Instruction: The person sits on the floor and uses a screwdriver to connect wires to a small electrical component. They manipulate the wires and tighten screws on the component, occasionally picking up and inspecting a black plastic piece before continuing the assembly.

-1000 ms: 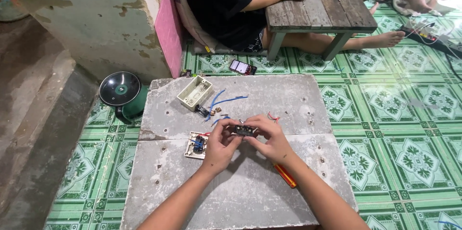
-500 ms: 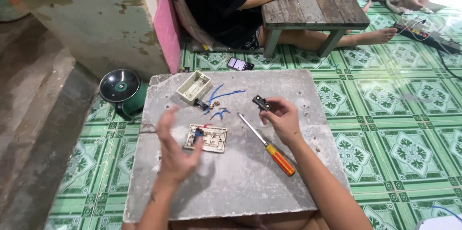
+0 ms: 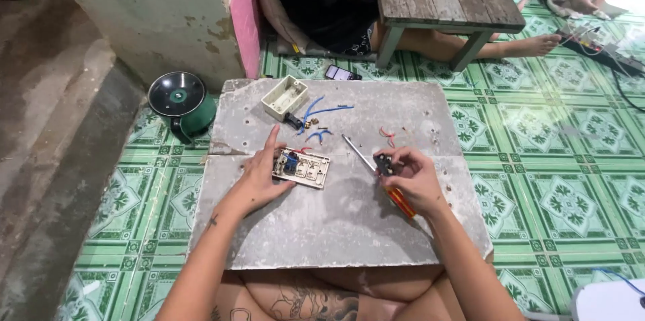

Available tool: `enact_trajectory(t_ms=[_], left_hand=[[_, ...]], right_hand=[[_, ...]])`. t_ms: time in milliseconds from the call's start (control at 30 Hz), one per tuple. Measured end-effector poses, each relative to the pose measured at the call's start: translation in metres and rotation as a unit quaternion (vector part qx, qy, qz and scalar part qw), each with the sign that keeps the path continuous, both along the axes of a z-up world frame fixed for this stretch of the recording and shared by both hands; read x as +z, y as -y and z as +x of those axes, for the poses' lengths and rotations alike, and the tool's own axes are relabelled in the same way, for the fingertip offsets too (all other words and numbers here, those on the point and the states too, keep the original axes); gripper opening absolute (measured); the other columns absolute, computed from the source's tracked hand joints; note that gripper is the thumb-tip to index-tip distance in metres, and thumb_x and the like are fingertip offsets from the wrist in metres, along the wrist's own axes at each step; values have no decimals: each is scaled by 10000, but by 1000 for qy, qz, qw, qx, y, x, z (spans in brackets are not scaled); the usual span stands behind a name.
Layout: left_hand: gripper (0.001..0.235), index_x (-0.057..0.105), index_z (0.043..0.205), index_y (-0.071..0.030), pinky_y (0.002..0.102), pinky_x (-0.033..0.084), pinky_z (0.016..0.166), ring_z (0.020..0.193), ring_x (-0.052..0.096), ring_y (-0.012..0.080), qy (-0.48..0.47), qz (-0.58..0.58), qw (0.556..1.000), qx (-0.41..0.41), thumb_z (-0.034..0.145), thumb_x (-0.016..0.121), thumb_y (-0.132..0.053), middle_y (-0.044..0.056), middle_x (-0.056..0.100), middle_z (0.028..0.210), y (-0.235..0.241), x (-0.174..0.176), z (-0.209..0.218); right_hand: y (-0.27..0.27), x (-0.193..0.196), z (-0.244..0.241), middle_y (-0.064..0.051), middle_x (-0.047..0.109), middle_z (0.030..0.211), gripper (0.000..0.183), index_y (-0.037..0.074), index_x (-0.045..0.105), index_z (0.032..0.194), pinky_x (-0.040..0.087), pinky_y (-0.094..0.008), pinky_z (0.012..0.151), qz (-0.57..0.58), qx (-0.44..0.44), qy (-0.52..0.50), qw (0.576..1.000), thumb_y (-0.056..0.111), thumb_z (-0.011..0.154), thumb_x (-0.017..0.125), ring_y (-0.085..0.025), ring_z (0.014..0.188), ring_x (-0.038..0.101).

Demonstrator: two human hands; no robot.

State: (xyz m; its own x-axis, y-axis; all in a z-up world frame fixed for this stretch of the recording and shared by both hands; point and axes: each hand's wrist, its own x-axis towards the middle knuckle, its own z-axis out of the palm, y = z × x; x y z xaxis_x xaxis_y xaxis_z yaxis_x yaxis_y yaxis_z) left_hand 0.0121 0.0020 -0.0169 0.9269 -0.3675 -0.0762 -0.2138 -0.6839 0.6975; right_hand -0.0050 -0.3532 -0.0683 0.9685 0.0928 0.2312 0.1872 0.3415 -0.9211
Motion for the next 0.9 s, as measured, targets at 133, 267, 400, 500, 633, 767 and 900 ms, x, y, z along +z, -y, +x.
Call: enact_trajectory(t_ms=[133, 267, 400, 500, 633, 767, 900], left_hand=[[1302, -29, 1640, -176, 631, 371, 1073, 1320, 515, 408, -6, 0, 1000, -8, 706, 874, -260, 143, 550, 1443, 0, -7, 17], [1099, 371, 1552, -77, 564, 399, 1110, 1313, 527, 406, 3, 5, 1000, -28, 640, 901, -387, 169, 561, 1429, -9, -18, 22], [964, 555, 1452, -200, 489, 434, 1063, 1237, 582, 309, 29, -64, 998, -3, 588, 933, -397, 47, 618, 1331, -9, -35, 18], [977, 550, 1442, -203, 463, 463, 1086, 1257, 585, 317, 14, -159, 987, 13, 555, 951, -294, 66, 575, 1352, -5, -40, 15], [1076, 448, 1530, -200, 495, 392, 1177, 1384, 483, 355, -40, -218, 975, 32, 586, 962, -254, 123, 494, 1453, 3, -32, 8], [1075, 338, 1555, -102, 347, 637, 929, 1191, 649, 338, -200, -428, 880, 43, 643, 863, 119, 147, 411, 1501, 12, -44, 7], [1088, 403, 1532, -138, 326, 641, 915, 1201, 631, 265, -205, -470, 858, 12, 599, 888, 142, 52, 441, 1461, 18, -54, 5]], right_hand=[[7, -16, -29, -309, 643, 1209, 428, 2, 523, 950, 638, -370, 585, 126, -3, -77, 989, -113, 683, 836, -356, 810, 739], [13, -28, -40, -273, 645, 1284, 346, 2, 612, 1000, 671, -320, 681, 166, -10, -137, 977, -66, 726, 811, -332, 872, 759], [-4, -12, -43, -261, 668, 1251, 326, -15, 669, 1043, 669, -343, 721, 167, 1, -138, 976, -41, 751, 811, -356, 901, 757], [-23, 0, -43, -249, 670, 1268, 388, -11, 658, 1142, 658, -342, 722, 152, 18, -146, 977, -45, 777, 784, -342, 918, 745], [-52, 4, -40, -212, 689, 1251, 419, 1, 655, 1150, 641, -307, 715, 133, 8, -173, 976, -95, 759, 771, -324, 891, 755], [-76, 6, -36, -225, 692, 1248, 430, -36, 651, 1162, 638, -310, 714, 98, 5, -170, 981, -121, 760, 776, -317, 867, 765], [-88, 6, -30, -197, 683, 1264, 482, -42, 613, 1254, 626, -268, 723, 82, -4, -186, 979, -117, 798, 752, -270, 872, 762]])
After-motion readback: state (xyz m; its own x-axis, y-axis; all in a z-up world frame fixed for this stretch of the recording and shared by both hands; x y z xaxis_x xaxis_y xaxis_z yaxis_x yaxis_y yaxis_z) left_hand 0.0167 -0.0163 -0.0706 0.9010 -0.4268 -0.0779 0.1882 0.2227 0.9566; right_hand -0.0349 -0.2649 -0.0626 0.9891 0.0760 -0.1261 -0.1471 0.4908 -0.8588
